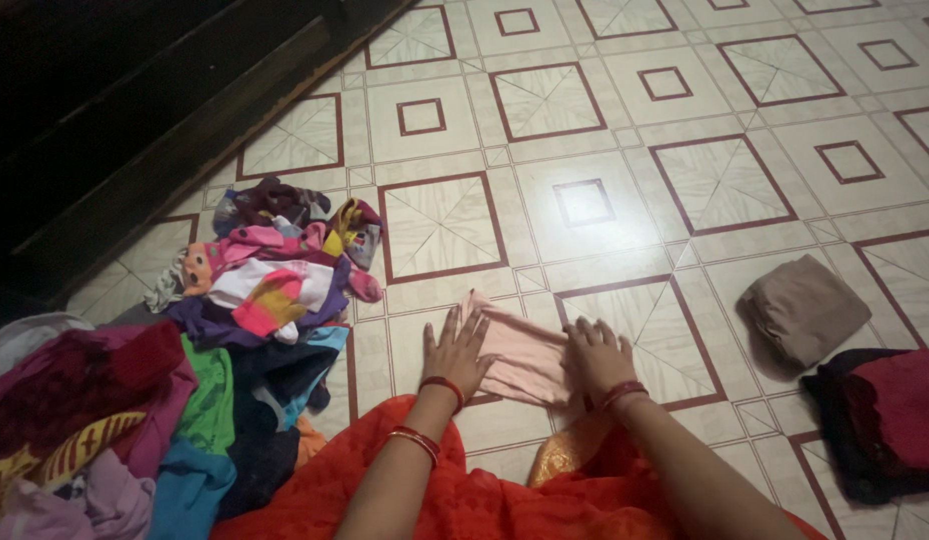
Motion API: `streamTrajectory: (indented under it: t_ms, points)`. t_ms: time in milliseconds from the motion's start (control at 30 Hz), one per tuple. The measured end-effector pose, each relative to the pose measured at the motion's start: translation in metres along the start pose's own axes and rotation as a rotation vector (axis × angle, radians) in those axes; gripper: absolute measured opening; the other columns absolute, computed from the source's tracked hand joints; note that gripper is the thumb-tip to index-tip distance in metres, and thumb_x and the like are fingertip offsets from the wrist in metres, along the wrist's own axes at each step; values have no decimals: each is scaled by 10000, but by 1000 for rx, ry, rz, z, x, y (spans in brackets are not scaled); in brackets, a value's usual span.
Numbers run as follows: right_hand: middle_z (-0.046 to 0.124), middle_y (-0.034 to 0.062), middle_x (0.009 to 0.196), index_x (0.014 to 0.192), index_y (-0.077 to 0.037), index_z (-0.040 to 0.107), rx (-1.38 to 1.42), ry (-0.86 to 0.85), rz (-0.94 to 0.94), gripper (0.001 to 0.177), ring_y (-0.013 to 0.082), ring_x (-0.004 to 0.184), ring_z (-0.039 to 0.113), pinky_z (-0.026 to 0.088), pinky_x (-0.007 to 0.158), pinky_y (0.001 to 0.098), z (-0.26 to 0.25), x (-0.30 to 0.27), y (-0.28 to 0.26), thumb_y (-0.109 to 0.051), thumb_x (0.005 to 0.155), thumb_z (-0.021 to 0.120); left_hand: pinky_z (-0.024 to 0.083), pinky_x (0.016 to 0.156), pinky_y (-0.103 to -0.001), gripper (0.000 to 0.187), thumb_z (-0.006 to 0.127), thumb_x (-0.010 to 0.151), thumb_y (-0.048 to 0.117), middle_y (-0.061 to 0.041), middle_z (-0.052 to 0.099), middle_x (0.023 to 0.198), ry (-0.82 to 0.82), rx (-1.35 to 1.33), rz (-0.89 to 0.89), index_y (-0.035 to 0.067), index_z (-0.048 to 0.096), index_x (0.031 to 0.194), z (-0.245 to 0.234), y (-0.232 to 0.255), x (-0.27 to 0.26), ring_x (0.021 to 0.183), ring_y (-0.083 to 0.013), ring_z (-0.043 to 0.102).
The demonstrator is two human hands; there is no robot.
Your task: The person folds several pieces of clothing by hand while sitting on the floor, including a pair of dark trousers, a tan garment, a red garment, a small pink top, and a small pink and green top, placing each folded item into a stack.
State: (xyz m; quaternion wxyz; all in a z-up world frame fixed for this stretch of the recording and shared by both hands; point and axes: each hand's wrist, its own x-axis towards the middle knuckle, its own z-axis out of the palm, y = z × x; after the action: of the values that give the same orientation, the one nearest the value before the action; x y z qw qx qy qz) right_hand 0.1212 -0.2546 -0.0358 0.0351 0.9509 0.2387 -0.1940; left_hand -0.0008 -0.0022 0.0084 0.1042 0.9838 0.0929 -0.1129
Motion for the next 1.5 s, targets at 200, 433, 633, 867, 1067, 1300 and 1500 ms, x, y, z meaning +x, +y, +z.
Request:
streamTrajectory:
  t_ms: [200, 433, 633, 867, 1067, 1300, 1500]
  points:
    - [254, -1, 1704, 1582, -228, 333, -223, 438, -295, 657, 199, 1589, 158, 159, 1258, 555, 24, 19, -9, -398, 994, 573, 64, 1214, -642, 733, 439, 1010, 546, -2, 49, 1728, -71, 81, -38, 208, 209, 1619, -9, 23, 6, 1584, -272, 3]
    - [-21, 110, 1733, 1637, -125, 70, -324, -30, -171, 1024, 269, 1598, -34, 33, 1232, 584, -31, -32, -46, -602, 914, 616, 80, 1224, -551, 742, 423, 1017, 487, -17, 101, 1709, 63, 85, 321, 170, 169, 1638, 12, 81, 0, 1581, -238, 69]
    - [-78, 103, 1733, 1636, -72, -17, -195, -214, -49, 1241, 258, 1596, -90, -1, 1265, 553, -72, -53, -64, -801, 838, 592, 5, 1280, -517, 830, 413, 1003, 621, -7, 18, 1724, -159, 23, 69, 186, 89, 1631, -26, 32, -2, 1589, -202, -19]
    - [-83, 116, 1731, 1629, -61, -27, -167, -223, -62, 1239, 267, 1597, -87, -9, 1270, 539, -75, -56, -63, -788, 844, 597, 138, 1228, -585, 760, 513, 981, 567, -96, 90, 1702, 28, -56, -223, 291, 220, 1626, 11, 11, 16, 1556, -307, 93]
    - [-68, 127, 1732, 1629, -45, -14, -143, -187, -73, 1250, 274, 1602, -68, 18, 1275, 521, -65, -53, -59, -766, 833, 626, 361, 1126, -523, 742, 670, 912, 469, -81, 241, 1646, 24, -182, -326, 352, 323, 1557, 12, 25, 29, 1447, -316, 321]
    - [-76, 129, 1730, 1620, -32, -28, -98, -156, -101, 1288, 288, 1597, -68, 54, 1272, 522, -57, -48, -53, -771, 811, 648, 501, 1062, -423, 473, 675, 943, 150, -43, 559, 1454, 133, -437, -344, 335, 609, 1374, 47, 8, 42, 1226, -318, 613]
    - [104, 140, 1713, 1609, -65, 207, 171, -4, -121, 912, 331, 1579, 61, 171, 1205, 587, 9, 7, -27, -558, 944, 588, 425, 1046, -420, 712, 670, 714, -81, -268, 333, 1538, 379, -704, -121, 155, 547, 1375, 53, 17, 53, 1388, -451, 416]
